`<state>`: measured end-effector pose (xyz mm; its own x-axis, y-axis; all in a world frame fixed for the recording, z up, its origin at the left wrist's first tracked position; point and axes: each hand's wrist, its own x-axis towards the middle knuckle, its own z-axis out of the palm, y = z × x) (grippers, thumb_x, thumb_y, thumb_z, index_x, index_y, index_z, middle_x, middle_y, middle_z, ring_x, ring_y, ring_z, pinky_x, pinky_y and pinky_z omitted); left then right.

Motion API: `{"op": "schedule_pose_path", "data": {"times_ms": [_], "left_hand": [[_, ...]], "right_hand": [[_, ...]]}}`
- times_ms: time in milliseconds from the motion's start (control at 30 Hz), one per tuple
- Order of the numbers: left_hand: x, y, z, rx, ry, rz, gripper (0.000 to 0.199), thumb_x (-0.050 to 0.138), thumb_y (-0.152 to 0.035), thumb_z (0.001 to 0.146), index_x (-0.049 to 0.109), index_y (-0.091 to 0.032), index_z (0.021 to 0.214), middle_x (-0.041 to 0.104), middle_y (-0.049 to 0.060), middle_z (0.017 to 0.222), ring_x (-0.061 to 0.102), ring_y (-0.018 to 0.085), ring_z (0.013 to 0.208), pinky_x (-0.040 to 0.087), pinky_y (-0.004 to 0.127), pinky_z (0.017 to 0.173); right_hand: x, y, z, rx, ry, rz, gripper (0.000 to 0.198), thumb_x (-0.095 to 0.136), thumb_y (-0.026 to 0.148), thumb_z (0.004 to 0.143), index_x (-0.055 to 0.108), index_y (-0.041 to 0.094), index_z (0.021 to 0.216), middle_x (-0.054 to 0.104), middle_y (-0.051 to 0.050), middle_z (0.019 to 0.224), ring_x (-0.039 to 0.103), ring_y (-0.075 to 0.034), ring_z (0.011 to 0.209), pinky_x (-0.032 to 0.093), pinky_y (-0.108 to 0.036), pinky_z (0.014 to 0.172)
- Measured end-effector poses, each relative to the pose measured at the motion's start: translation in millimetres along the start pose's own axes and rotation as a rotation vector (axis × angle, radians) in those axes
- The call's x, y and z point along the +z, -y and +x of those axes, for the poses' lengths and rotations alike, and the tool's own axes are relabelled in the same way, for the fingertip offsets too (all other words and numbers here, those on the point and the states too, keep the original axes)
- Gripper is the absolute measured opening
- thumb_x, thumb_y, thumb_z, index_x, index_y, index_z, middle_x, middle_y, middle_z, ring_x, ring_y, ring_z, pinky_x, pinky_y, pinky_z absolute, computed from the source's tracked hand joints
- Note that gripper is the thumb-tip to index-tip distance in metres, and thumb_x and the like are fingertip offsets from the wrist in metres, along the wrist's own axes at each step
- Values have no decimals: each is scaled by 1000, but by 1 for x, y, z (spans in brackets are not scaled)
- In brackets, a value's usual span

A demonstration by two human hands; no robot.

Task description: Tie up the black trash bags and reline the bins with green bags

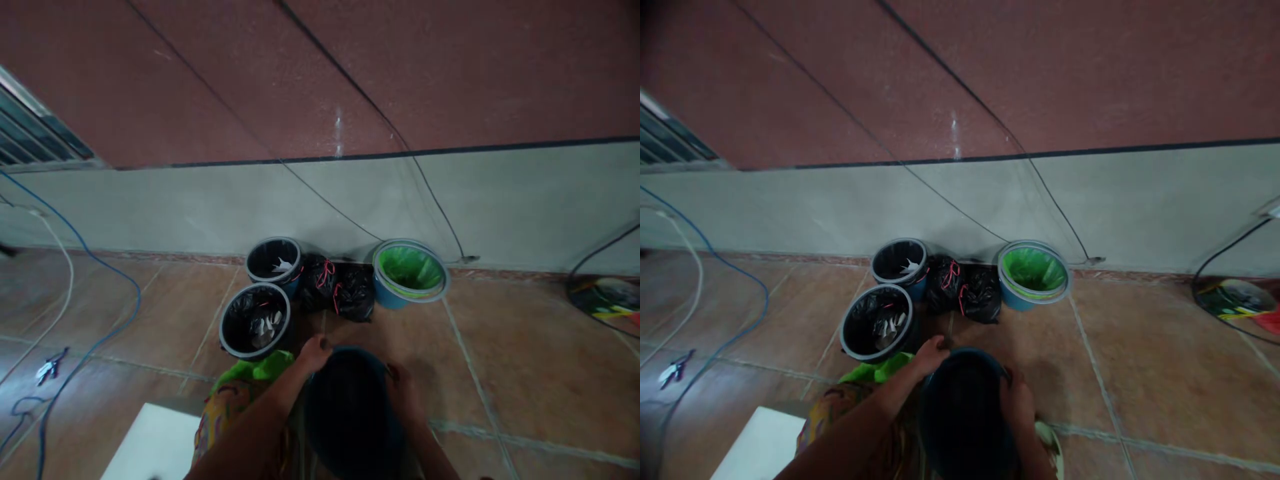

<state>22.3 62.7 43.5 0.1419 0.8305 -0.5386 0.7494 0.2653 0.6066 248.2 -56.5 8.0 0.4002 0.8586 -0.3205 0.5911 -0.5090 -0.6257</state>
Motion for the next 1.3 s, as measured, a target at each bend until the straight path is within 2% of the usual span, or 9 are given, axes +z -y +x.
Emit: {"op": "schedule_pose_path", "data": {"times_ms": [133, 233, 500, 800, 933, 1033, 1100, 1200, 1300], "left_hand": [[22, 21, -49, -65, -31, 98, 67, 61, -18, 78, 47, -9, 143, 53, 18, 146, 50, 26, 136, 35, 31, 115], [25, 24, -64, -70, -41, 109, 75, 62, -15, 76, 40, -4, 147, 47, 22, 150, 45, 29, 140, 32, 33, 118], [16, 13, -67, -84, -24, 10, 64, 63, -14, 74, 53, -18, 137, 60, 13, 138, 53, 28, 133, 38, 34, 113], [28, 5, -53, -77, -89, 6, 66, 60, -17, 80, 44, -12, 144, 53, 15, 147, 47, 24, 138, 33, 30, 116], [26, -14, -62, -119, -53, 27, 69, 63, -18, 78, 45, -8, 143, 51, 20, 147, 48, 30, 136, 37, 37, 114], [9, -37, -83, -65, -68, 39, 66, 67, -20, 75, 52, -10, 139, 54, 21, 143, 50, 35, 133, 39, 44, 113], [-16, -50, -102, 149, -82, -57, 59, 68, -27, 77, 58, -16, 134, 60, 16, 137, 56, 32, 127, 42, 40, 111], [-66, -46, -122, 362, -184, -225, 46, 61, -36, 86, 61, -26, 130, 68, 6, 125, 65, 24, 111, 51, 35, 99], [-98, -6, -123, 224, -337, -383, 38, 58, -36, 88, 65, -21, 122, 72, 7, 116, 69, 20, 97, 55, 31, 86]], "right_hand": [[2, -13, -36, 29, -39, -150, 47, 38, 25, 88, 60, 5, 124, 69, -24, 120, 65, -33, 115, 49, -43, 99], [-3, -17, -46, 58, -17, -142, 48, 40, 22, 85, 60, 8, 127, 71, -23, 117, 67, -31, 114, 51, -40, 96], [-8, -24, -54, 171, 84, -84, 44, 39, 26, 86, 64, 21, 122, 77, -16, 104, 73, -30, 101, 56, -39, 81], [-16, -28, -46, 155, 92, -95, 49, 36, 25, 85, 60, 15, 127, 76, -17, 105, 72, -28, 105, 54, -36, 85], [-20, -44, -35, 146, 108, -108, 54, 34, 33, 84, 59, 14, 129, 75, -18, 110, 72, -30, 104, 55, -38, 82], [-24, -53, -28, 173, 116, -91, 59, 38, 42, 82, 60, 13, 128, 75, -20, 106, 72, -35, 99, 56, -42, 76], [-29, -45, -24, 185, 35, -135, 61, 40, 44, 82, 60, 11, 129, 73, -23, 111, 71, -39, 101, 55, -47, 77], [-35, -4, -17, 123, -164, -204, 59, 36, 42, 86, 58, 11, 131, 67, -25, 125, 66, -41, 108, 51, -52, 87], [-20, 63, -4, -124, -104, -50, 51, 36, 45, 89, 65, 15, 119, 71, -20, 118, 70, -33, 102, 52, -44, 89]]}}
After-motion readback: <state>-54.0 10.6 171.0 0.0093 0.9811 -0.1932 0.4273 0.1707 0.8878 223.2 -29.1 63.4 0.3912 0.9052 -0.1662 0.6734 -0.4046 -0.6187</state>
